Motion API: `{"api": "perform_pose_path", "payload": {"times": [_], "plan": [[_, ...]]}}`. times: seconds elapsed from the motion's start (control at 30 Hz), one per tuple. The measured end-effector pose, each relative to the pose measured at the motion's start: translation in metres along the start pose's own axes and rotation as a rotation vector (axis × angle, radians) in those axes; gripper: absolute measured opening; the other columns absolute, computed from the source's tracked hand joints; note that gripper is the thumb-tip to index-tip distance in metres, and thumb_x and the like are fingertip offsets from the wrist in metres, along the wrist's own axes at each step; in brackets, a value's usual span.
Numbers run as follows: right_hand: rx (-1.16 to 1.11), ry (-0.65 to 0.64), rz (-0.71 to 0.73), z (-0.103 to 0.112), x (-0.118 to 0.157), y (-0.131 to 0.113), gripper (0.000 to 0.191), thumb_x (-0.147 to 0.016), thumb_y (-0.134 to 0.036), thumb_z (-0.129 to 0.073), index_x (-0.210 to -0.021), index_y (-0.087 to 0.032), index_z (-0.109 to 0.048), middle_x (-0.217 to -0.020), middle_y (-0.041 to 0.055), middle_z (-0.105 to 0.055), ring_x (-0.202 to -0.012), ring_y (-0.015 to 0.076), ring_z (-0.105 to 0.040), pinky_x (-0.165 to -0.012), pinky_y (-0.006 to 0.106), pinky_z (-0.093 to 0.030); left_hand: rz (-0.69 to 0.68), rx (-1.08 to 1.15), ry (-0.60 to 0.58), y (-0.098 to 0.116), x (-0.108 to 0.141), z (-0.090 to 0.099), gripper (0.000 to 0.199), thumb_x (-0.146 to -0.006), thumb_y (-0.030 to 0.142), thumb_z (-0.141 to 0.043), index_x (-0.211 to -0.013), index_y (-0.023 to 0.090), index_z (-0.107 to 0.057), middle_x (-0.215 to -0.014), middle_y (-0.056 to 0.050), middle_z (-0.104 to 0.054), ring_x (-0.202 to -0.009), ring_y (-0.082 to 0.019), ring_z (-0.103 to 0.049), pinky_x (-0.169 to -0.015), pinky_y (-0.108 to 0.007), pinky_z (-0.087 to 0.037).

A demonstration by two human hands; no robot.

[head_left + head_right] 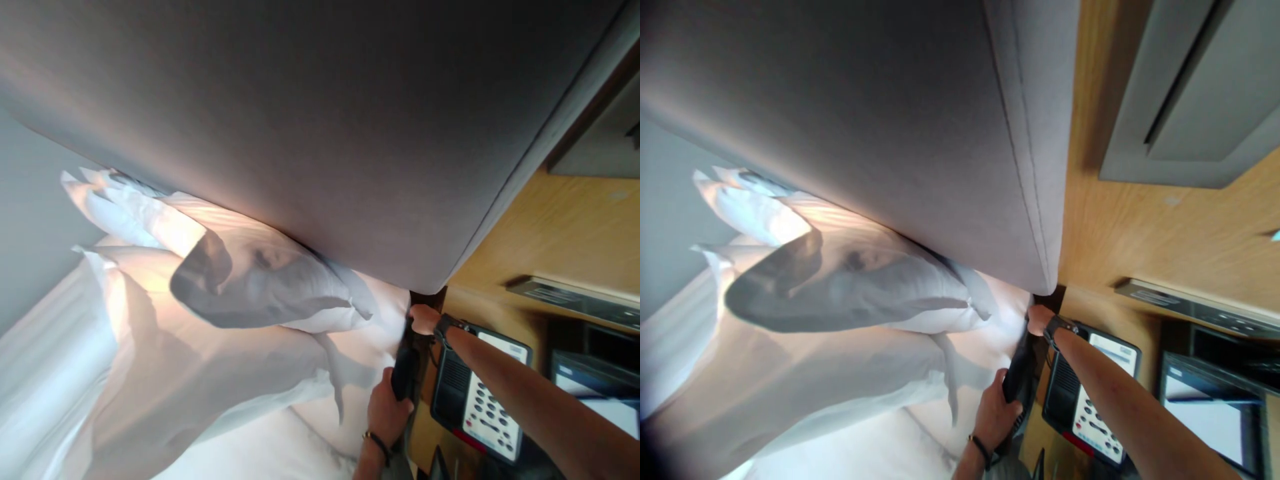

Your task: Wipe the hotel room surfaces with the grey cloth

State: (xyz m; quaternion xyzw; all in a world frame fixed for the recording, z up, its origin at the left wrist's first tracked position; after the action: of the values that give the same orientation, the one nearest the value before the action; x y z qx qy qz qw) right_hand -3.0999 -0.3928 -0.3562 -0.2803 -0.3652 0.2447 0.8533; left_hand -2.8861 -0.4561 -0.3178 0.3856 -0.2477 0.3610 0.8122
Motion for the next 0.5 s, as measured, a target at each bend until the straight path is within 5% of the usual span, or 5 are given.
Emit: {"api": "perform_pose_path", "payload": {"times": [0.1, 0.2, 0.37, 0.5], "plan": [[-0.015, -0.238, 0.034, 0.002, 0.009, -0.004, 0.03, -0.096, -0.03, -0.062, -0.073, -0.01, -0.059, -0.069, -0.0026, -0.057, -0.068, 0.015, -0.06, -0.068, 0.028, -0.054, -0.076, 0.052, 0.003, 0.01, -0.017, -0.01, 0.044, -0.06, 0.014, -0.055, -0.103, 0.019, -0.053, -0.073, 0.0, -0.062, -0.067, -0.018, -0.057, -0.059, -0.026, -0.037], [-0.047, -0.323, 0.084, 0.007, 0.018, -0.012, 0.03, -0.098, -0.031, -0.057, -0.078, -0.01, -0.062, -0.07, -0.0019, -0.059, -0.07, 0.016, -0.061, -0.07, 0.03, -0.054, -0.15, 0.216, 0.041, 0.033, -0.041, -0.022, 0.043, -0.06, 0.012, -0.057, -0.102, 0.018, -0.055, -0.08, 0.0, -0.064, -0.074, -0.017, -0.058, -0.066, -0.025, -0.043], [0.056, -0.182, 0.09, 0.02, 0.02, -0.02, 0.017, -0.094, -0.023, -0.063, -0.083, -0.01, -0.062, -0.09, 0.0029, -0.062, -0.092, 0.0204, -0.06, -0.086, 0.038, -0.052, -0.191, 0.394, 0.206, 0.066, -0.08, -0.032, 0.04, -0.063, 0.01, -0.06, -0.102, 0.018, -0.053, -0.094, -0.002, -0.065, -0.089, -0.016, -0.061, -0.081, -0.023, -0.047], [0.134, -0.013, -0.014, 0.035, 0.02, -0.012, 0.015, -0.094, -0.025, -0.062, -0.088, -0.011, -0.061, -0.099, 0.0063, -0.06, -0.101, 0.0225, -0.056, -0.094, 0.044, -0.047, -0.196, 0.477, 0.278, 0.07, -0.084, -0.028, 0.045, -0.065, 0.012, -0.064, -0.107, 0.019, -0.049, -0.095, -0.002, -0.065, -0.089, -0.015, -0.061, -0.082, -0.024, -0.048]]}}
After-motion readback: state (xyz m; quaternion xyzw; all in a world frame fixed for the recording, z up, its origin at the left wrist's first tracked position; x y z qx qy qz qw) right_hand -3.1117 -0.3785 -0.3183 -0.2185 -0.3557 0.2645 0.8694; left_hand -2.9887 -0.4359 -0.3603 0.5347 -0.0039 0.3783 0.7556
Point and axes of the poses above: each hand's wrist, its own x-axis away from the middle knuckle, its own z-axis out of the back of the hand, y = z × x, the point moved 6 cm from there along -x, towards the middle knuckle
